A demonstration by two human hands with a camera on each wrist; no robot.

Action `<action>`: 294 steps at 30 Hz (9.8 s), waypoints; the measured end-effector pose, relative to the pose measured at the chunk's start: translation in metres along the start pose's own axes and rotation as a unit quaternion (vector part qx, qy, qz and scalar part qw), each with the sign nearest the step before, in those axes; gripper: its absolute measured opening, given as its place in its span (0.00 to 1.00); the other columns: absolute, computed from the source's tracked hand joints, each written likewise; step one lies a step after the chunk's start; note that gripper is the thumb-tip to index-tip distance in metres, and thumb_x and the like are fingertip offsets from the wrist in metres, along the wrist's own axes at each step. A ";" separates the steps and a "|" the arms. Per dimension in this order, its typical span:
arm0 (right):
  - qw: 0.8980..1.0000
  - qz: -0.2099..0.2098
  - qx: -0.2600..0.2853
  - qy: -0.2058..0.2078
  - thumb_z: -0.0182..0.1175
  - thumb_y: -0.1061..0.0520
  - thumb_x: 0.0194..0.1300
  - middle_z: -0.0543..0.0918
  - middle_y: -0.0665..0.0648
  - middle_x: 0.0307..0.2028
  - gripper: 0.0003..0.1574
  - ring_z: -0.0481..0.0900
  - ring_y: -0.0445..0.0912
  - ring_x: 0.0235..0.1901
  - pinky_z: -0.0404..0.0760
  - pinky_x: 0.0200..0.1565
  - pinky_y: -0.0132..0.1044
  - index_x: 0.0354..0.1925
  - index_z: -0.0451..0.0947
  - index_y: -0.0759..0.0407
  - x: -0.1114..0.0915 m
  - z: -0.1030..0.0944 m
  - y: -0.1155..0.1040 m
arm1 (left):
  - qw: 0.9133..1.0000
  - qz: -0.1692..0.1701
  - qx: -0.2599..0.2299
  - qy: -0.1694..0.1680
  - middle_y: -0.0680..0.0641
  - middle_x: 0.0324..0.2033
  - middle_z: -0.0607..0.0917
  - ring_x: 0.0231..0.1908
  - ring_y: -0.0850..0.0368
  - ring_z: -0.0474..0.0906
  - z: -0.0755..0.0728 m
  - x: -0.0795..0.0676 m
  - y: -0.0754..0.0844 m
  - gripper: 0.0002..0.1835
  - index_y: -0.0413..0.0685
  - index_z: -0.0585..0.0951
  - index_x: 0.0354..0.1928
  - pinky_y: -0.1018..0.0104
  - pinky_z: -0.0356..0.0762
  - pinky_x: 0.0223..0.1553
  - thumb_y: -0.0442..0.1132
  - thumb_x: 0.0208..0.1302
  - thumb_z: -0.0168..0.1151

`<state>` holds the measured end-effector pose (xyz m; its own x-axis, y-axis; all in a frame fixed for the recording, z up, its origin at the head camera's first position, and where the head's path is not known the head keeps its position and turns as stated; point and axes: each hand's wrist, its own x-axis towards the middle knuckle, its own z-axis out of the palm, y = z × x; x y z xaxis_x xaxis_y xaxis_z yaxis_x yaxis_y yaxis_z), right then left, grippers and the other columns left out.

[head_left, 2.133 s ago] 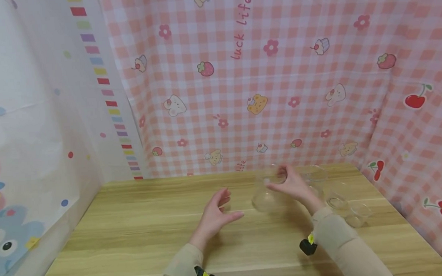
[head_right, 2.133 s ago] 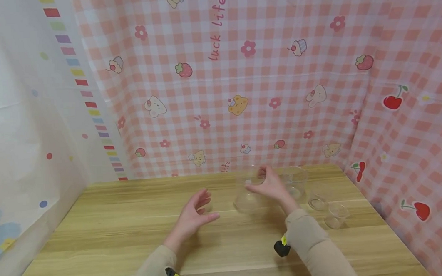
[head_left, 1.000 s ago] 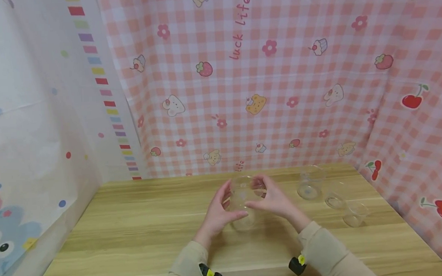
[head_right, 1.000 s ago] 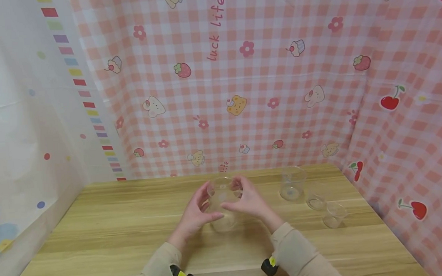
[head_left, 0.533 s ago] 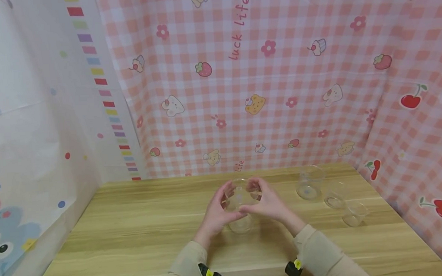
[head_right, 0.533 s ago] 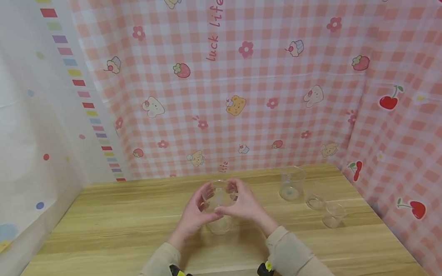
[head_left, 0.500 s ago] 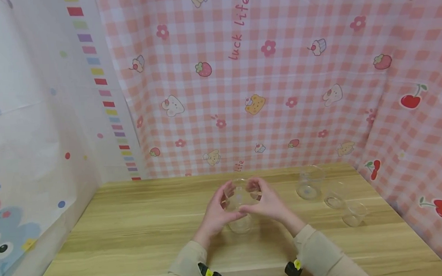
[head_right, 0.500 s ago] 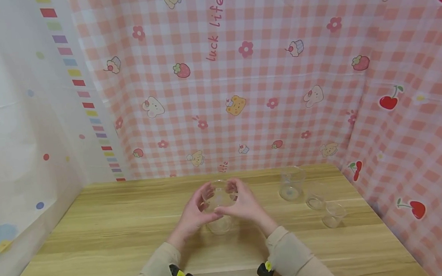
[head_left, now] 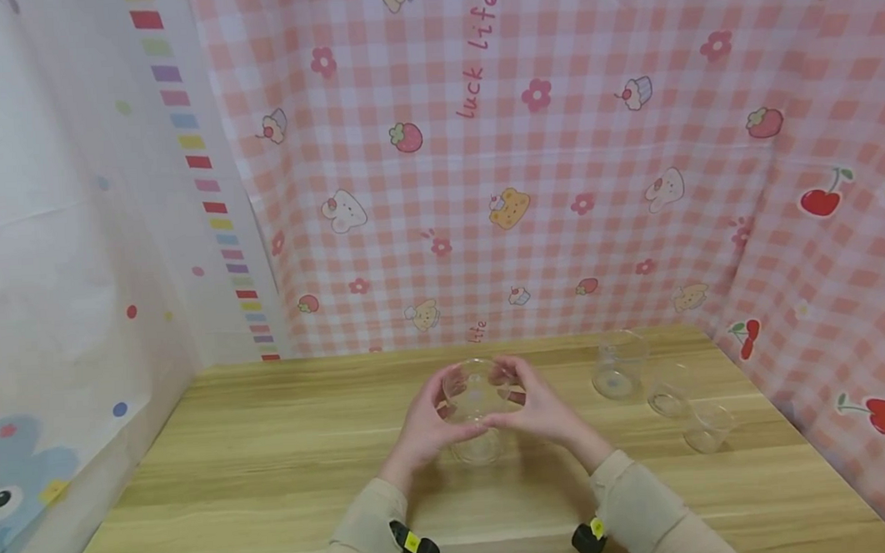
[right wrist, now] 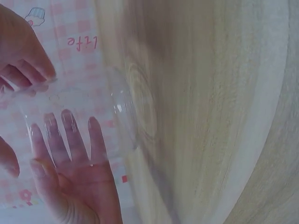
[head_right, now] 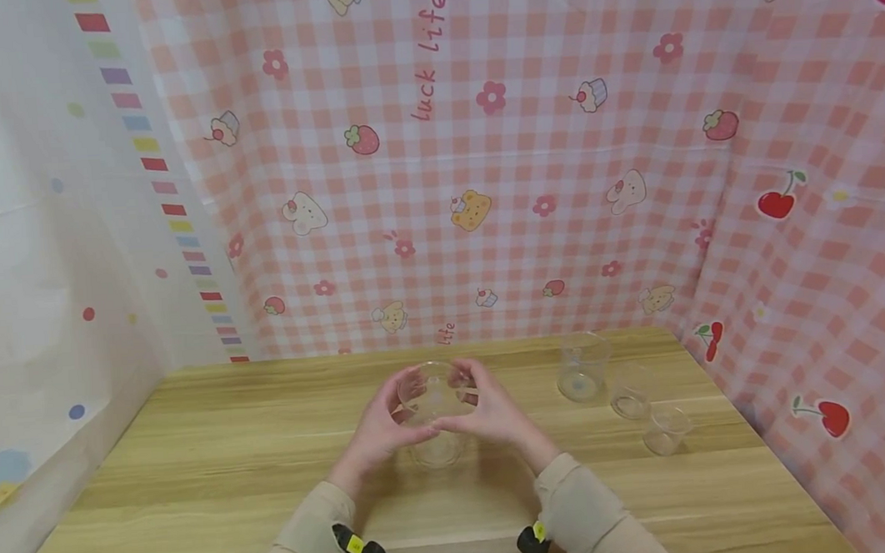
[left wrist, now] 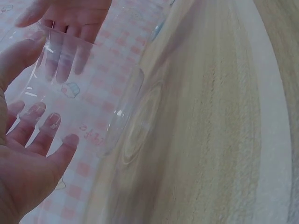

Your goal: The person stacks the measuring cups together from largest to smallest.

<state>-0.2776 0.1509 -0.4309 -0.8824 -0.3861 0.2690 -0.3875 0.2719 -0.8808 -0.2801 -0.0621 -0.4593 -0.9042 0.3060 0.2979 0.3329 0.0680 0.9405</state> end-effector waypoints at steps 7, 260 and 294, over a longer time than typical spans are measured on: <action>0.998 0.002 0.040 -0.046 0.72 0.62 0.58 0.57 0.72 0.72 0.58 0.58 0.66 0.69 0.66 0.66 0.57 0.75 0.48 0.68 -0.002 -0.009 0.013 | 1.000 -0.011 -0.013 0.002 0.40 0.64 0.74 0.65 0.42 0.68 -0.001 0.000 0.000 0.47 0.46 0.67 0.70 0.44 0.67 0.65 0.30 0.46 0.79; 0.888 0.035 -0.443 -0.118 0.77 0.48 0.48 0.77 0.65 0.50 0.39 0.76 0.61 0.49 0.79 0.48 0.58 0.55 0.77 0.62 -0.007 -0.181 0.013 | 0.998 -0.027 0.000 -0.055 0.41 0.68 0.70 0.68 0.43 0.64 -0.010 0.001 -0.013 0.48 0.45 0.63 0.71 0.44 0.61 0.68 0.30 0.48 0.79; 0.916 -0.035 -0.396 -0.061 0.76 0.42 0.50 0.76 0.59 0.49 0.42 0.76 0.52 0.45 0.82 0.43 0.48 0.57 0.75 0.59 0.003 -0.150 -0.025 | 0.998 -0.034 -0.008 -0.056 0.43 0.68 0.71 0.68 0.45 0.64 -0.010 0.002 -0.014 0.48 0.48 0.64 0.71 0.44 0.59 0.69 0.29 0.48 0.78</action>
<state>-0.3104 0.2753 -0.3502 -0.8308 -0.5085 0.2262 -0.5558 0.7785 -0.2915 -0.2892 -0.0720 -0.4704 -0.8887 0.4051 0.2149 0.2673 0.0767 0.9606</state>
